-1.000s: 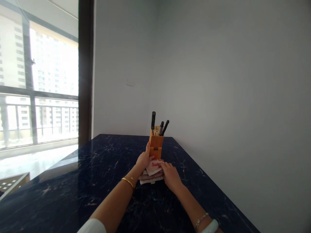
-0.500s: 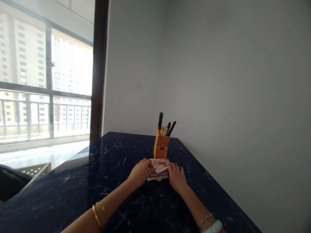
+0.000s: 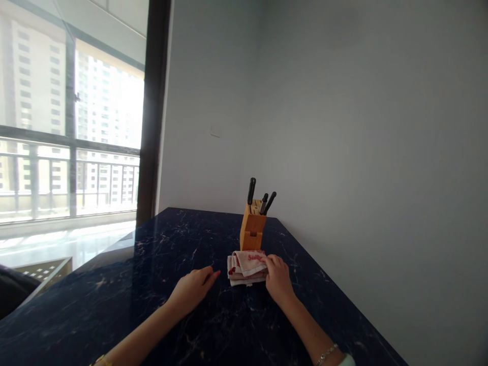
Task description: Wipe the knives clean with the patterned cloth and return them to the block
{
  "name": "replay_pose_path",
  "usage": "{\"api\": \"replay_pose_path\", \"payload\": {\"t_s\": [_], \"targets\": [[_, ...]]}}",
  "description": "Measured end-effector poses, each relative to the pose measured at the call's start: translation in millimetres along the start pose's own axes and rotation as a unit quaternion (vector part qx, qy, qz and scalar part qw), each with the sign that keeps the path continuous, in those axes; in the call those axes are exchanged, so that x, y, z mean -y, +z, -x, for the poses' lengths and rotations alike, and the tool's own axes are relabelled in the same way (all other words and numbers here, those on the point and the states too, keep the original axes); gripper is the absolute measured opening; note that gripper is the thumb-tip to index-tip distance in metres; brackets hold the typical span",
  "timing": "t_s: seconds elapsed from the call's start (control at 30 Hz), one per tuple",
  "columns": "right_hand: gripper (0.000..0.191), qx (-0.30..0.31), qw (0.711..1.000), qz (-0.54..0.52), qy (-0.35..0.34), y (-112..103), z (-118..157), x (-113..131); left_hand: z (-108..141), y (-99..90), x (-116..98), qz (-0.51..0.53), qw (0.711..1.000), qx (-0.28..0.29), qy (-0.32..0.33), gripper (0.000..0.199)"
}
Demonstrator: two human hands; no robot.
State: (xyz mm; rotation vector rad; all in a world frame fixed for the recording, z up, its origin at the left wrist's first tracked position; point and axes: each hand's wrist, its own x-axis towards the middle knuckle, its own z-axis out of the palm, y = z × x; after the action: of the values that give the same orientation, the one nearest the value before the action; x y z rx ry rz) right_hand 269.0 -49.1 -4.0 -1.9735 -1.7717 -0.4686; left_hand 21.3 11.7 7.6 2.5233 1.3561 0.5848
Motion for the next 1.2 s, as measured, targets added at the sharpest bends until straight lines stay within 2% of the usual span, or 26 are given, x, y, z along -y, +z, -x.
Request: {"api": "replay_pose_path", "payload": {"t_s": [0.2, 0.33, 0.4, 0.57, 0.73, 0.83, 0.93, 1.03, 1.17, 1.2], "targets": [[0.045, -0.016, 1.000, 0.008, 0.000, -6.8, 0.1, 13.5, 6.5, 3.2, -5.0, -0.043, 0.998, 0.040, 0.009, 0.044], [0.042, -0.040, 0.998, -0.010, -0.057, -11.2, -0.4, 28.9, 9.9, 11.7, -4.6, -0.061, 0.995, 0.060, 0.042, 0.051], [0.042, -0.053, 0.997, -0.022, -0.058, -7.9, -5.5, 34.8, 10.6, 14.4, -3.5, -0.070, 0.994, 0.055, 0.058, 0.053], [0.058, -0.114, 0.981, -0.106, 0.115, 15.5, -41.1, 35.2, 12.3, 14.1, -4.1, -0.074, 0.993, 0.056, 0.073, 0.053], [0.074, -0.163, 0.959, -0.142, 0.181, 31.9, -83.5, 37.1, 14.7, 12.8, -5.1, -0.068, 0.993, 0.055, 0.073, 0.052], [0.077, -0.201, 0.944, -0.160, 0.208, 31.8, -94.5, 47.8, 15.0, 12.8, -3.9, -0.069, 0.993, 0.053, 0.085, 0.051], [0.071, -0.252, 0.925, -0.167, 0.229, 23.6, -91.9, 59.8, 14.2, 13.4, -2.4, -0.072, 0.991, 0.053, 0.096, 0.050], [0.064, -0.302, 0.912, -0.165, 0.222, 4.8, -84.2, 67.6, 13.5, 14.6, -1.2, -0.073, 0.990, 0.047, 0.110, 0.049], [0.066, -0.396, 0.895, -0.170, 0.118, -37.9, -90.1, 73.2, 14.2, 15.2, -1.1, -0.071, 0.990, 0.041, 0.116, 0.051], [0.066, -0.400, 0.895, -0.167, 0.104, -50.4, -96.6, 74.7, 14.5, 14.9, -1.4, -0.071, 0.990, 0.040, 0.114, 0.053]]}}
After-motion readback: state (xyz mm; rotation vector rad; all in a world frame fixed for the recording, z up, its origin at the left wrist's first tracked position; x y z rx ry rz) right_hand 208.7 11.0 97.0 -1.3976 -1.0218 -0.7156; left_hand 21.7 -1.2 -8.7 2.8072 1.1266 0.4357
